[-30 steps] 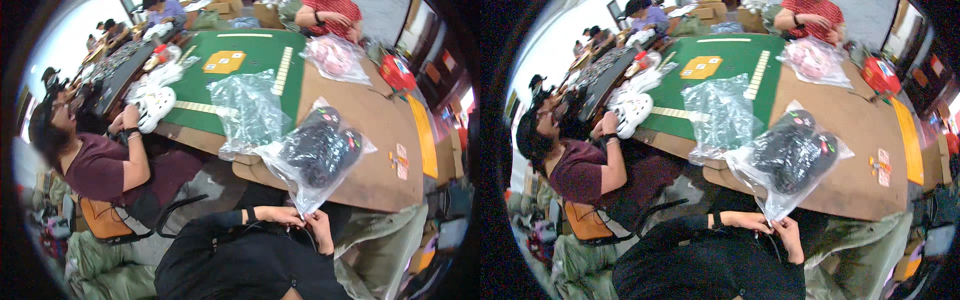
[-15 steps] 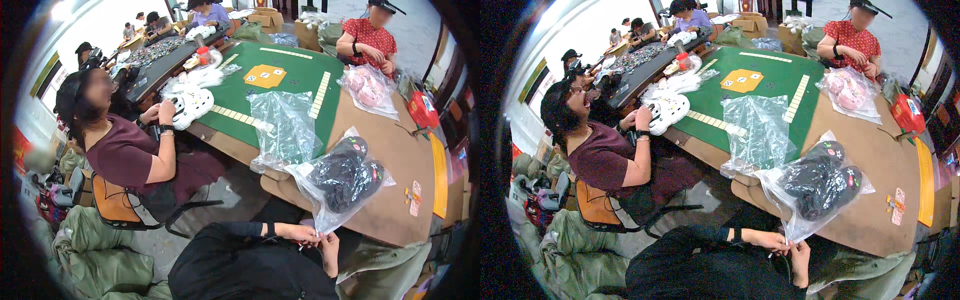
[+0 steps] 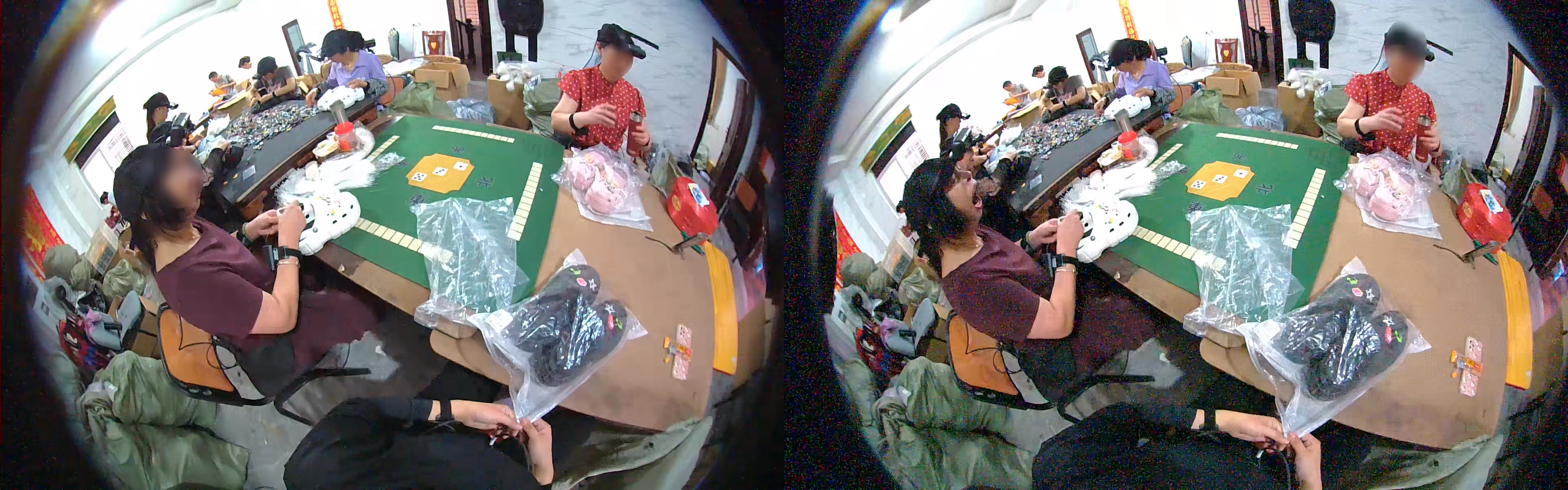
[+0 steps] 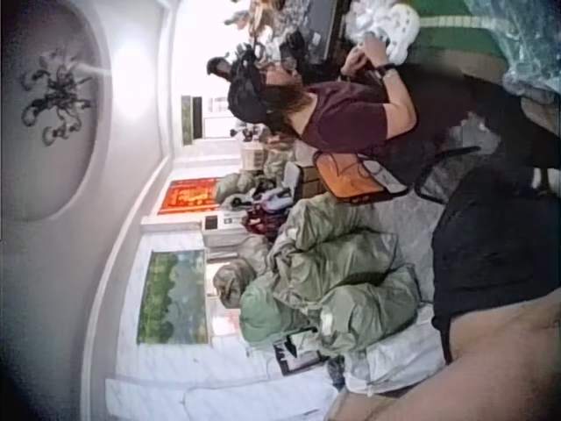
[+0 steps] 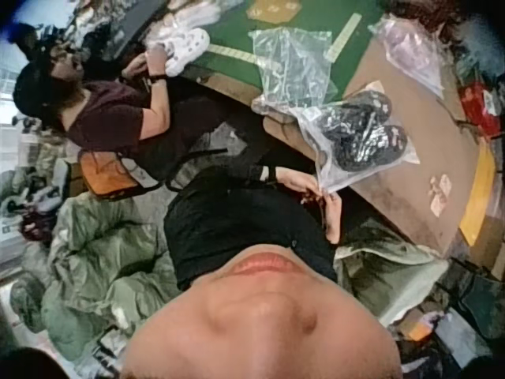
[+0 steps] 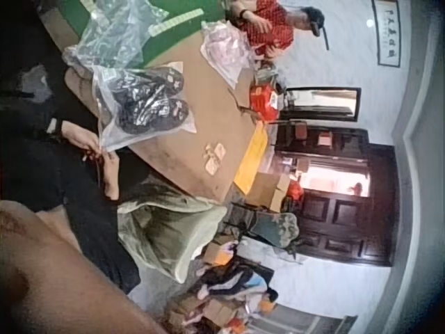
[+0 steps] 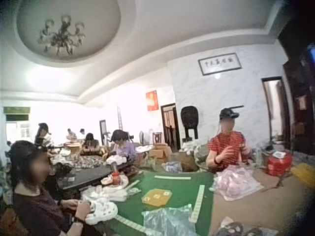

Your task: Packing clogs into plastic shipping bags.

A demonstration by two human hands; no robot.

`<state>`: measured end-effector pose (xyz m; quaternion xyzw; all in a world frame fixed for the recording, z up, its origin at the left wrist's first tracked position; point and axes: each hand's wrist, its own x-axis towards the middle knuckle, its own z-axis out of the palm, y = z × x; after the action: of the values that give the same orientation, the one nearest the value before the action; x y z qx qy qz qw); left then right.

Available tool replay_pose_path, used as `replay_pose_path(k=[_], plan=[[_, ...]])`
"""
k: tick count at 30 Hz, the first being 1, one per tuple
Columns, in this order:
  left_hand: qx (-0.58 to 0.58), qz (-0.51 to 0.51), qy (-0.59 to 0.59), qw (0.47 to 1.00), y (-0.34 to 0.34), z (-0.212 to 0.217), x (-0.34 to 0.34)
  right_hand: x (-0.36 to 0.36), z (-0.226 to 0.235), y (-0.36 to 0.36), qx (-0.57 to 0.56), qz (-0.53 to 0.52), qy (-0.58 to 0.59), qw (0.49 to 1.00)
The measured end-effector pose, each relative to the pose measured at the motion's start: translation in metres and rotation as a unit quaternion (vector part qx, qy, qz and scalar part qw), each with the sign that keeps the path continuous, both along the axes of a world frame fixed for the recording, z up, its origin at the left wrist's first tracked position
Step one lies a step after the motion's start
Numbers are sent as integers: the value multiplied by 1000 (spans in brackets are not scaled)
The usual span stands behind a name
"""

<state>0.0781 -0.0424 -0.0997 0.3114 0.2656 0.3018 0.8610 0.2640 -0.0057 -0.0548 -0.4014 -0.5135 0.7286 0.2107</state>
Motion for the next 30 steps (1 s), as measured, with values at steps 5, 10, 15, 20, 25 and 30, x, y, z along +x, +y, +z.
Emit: replay_pose_path(k=[5, 10, 15, 20, 25, 30], plan=[[23, -25, -7, 999, 3, -5, 0, -3, 12, -3, -40, -31, 21, 998], [33, -18, 0, 999, 4, 0, 1, 0, 9, -3, -24, -34, 9, 999], [34, -23, -46, 998, 2, -3, 4, 6, -3, -5, -16, -41, 19, 999], [7, -9, -22, 1000, -1, 3, 4, 7, 9, -10, -36, -42, -3, 998], [-12, -8, 5, 1000, 4, 37, -7, 1, 17, -4, 74, -16, -18, 997], [-40, 3, 31, 999, 4, 25, -18, -5, 6, 2, 28, 28, 0, 999]])
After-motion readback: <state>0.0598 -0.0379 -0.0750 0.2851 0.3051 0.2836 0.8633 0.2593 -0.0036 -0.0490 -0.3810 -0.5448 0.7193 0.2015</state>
